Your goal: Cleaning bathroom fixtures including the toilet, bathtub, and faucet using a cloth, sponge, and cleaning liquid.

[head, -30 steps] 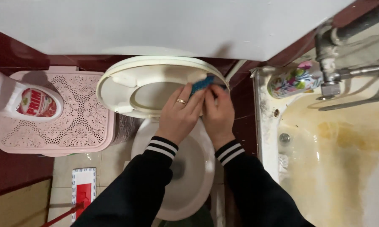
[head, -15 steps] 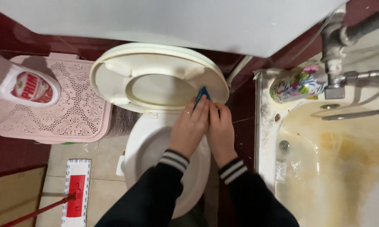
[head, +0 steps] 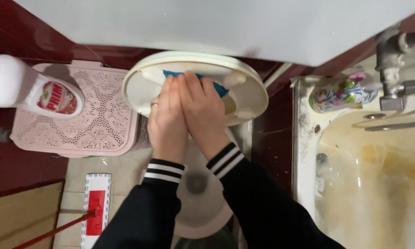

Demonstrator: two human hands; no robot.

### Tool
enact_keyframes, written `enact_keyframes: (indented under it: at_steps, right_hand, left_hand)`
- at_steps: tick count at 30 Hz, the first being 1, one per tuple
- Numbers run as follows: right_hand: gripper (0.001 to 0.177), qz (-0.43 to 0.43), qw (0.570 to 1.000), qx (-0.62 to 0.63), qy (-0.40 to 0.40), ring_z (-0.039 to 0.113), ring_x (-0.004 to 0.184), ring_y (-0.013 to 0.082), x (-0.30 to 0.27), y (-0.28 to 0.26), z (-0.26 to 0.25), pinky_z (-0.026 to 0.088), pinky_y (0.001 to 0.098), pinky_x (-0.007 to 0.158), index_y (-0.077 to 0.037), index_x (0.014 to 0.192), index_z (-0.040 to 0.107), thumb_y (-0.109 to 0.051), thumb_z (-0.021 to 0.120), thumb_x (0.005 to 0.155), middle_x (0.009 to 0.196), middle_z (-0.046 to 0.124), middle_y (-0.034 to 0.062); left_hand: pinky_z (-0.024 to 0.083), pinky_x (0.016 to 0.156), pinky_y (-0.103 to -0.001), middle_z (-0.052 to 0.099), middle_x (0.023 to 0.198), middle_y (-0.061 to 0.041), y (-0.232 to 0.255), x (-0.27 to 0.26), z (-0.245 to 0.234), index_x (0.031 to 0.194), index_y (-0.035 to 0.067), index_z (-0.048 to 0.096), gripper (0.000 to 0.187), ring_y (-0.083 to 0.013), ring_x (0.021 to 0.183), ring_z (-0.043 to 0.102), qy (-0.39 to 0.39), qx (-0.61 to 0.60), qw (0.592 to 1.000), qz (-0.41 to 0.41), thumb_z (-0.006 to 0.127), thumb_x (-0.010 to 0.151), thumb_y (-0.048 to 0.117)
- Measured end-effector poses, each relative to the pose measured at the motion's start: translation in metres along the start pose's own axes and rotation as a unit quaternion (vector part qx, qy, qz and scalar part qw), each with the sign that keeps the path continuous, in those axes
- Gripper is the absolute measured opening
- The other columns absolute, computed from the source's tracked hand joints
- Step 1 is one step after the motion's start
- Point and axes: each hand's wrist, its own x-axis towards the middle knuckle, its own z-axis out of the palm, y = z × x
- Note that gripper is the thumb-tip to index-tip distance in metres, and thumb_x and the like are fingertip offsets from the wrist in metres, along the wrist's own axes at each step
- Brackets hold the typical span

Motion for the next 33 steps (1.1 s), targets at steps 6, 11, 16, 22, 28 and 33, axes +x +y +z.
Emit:
enact_keyframes:
  at_steps: [6, 11, 16, 22, 28, 33]
  right_hand:
    - [0.021, 0.065, 0.997, 0.029, -0.012, 0.067, 0.096, 0.0277, -0.039, 0.042, -0.047, 0.057, 0.036, 0.086, -0.007, 0.121, 0.071, -0.005, 0.059, 0.105, 0.118, 0.067, 0.0092]
    - [0.024, -0.006, 0.995, -0.092, -0.039, 0.062, 0.092, 0.0289, -0.094, 0.11, -0.05, 0.056, 0.0351, 0.09, -0.005, 0.124, 0.069, -0.003, 0.053, 0.107, 0.121, 0.065, 0.013]
    - [0.019, 0.007, 0.993, -0.081, -0.08, 0.062, 0.091, 0.0256, -0.161, 0.123, -0.018, 0.056, 0.0324, 0.087, -0.003, 0.117, 0.069, 0.0, 0.059, 0.102, 0.109, 0.064, 0.0105]
    - [0.021, 0.084, 0.988, 0.001, -0.132, 0.062, 0.098, 0.0287, -0.224, 0.118, -0.011, 0.055, 0.0348, 0.089, 0.0, 0.122, 0.066, -0.002, 0.052, 0.107, 0.11, 0.063, 0.0118]
    - [0.029, 0.156, 0.963, 0.142, -0.166, 0.062, 0.109, 0.0311, -0.281, 0.114, -0.005, 0.057, 0.0372, 0.09, -0.003, 0.132, 0.063, -0.01, 0.044, 0.112, 0.118, 0.064, 0.0121]
    - [0.027, 0.047, 0.988, 0.045, -0.14, 0.06, 0.111, 0.0292, -0.304, 0.138, 0.067, 0.056, 0.0368, 0.086, -0.007, 0.127, 0.063, -0.015, 0.043, 0.111, 0.12, 0.062, 0.0101]
  left_hand:
    - [0.056, 0.094, -0.029, 0.07, 0.129, -0.006, 0.031, -0.011, -0.019, 0.13, 0.009, 0.069, 0.035, -0.0196, 0.106, 0.07, 0.013, -0.175, 0.981, 0.078, 0.044, 0.106, 0.006]
    - [0.052, 0.102, -0.028, 0.063, 0.139, -0.006, 0.092, -0.028, 0.017, 0.129, 0.009, 0.069, 0.03, -0.0218, 0.112, 0.066, 0.013, -0.261, 0.947, 0.186, 0.053, 0.104, 0.007]
    - [0.055, 0.092, -0.034, 0.066, 0.126, -0.008, 0.117, -0.074, 0.074, 0.122, 0.008, 0.069, 0.028, -0.0281, 0.103, 0.066, -0.012, -0.271, 0.925, 0.268, 0.056, 0.097, 0.007]
    - [0.057, 0.079, -0.033, 0.067, 0.125, -0.007, 0.134, -0.124, 0.066, 0.121, 0.007, 0.07, 0.031, -0.0275, 0.1, 0.066, -0.047, -0.231, 0.936, 0.26, 0.062, 0.091, 0.007]
    - [0.058, 0.09, -0.027, 0.068, 0.132, -0.002, 0.138, -0.179, 0.084, 0.126, 0.014, 0.07, 0.029, -0.022, 0.112, 0.067, -0.043, -0.23, 0.944, 0.231, 0.058, 0.1, 0.01]
    - [0.057, 0.095, -0.026, 0.07, 0.124, -0.004, 0.156, -0.195, 0.139, 0.117, 0.013, 0.072, 0.025, -0.0207, 0.114, 0.068, 0.008, -0.175, 0.963, 0.202, 0.056, 0.099, 0.01]
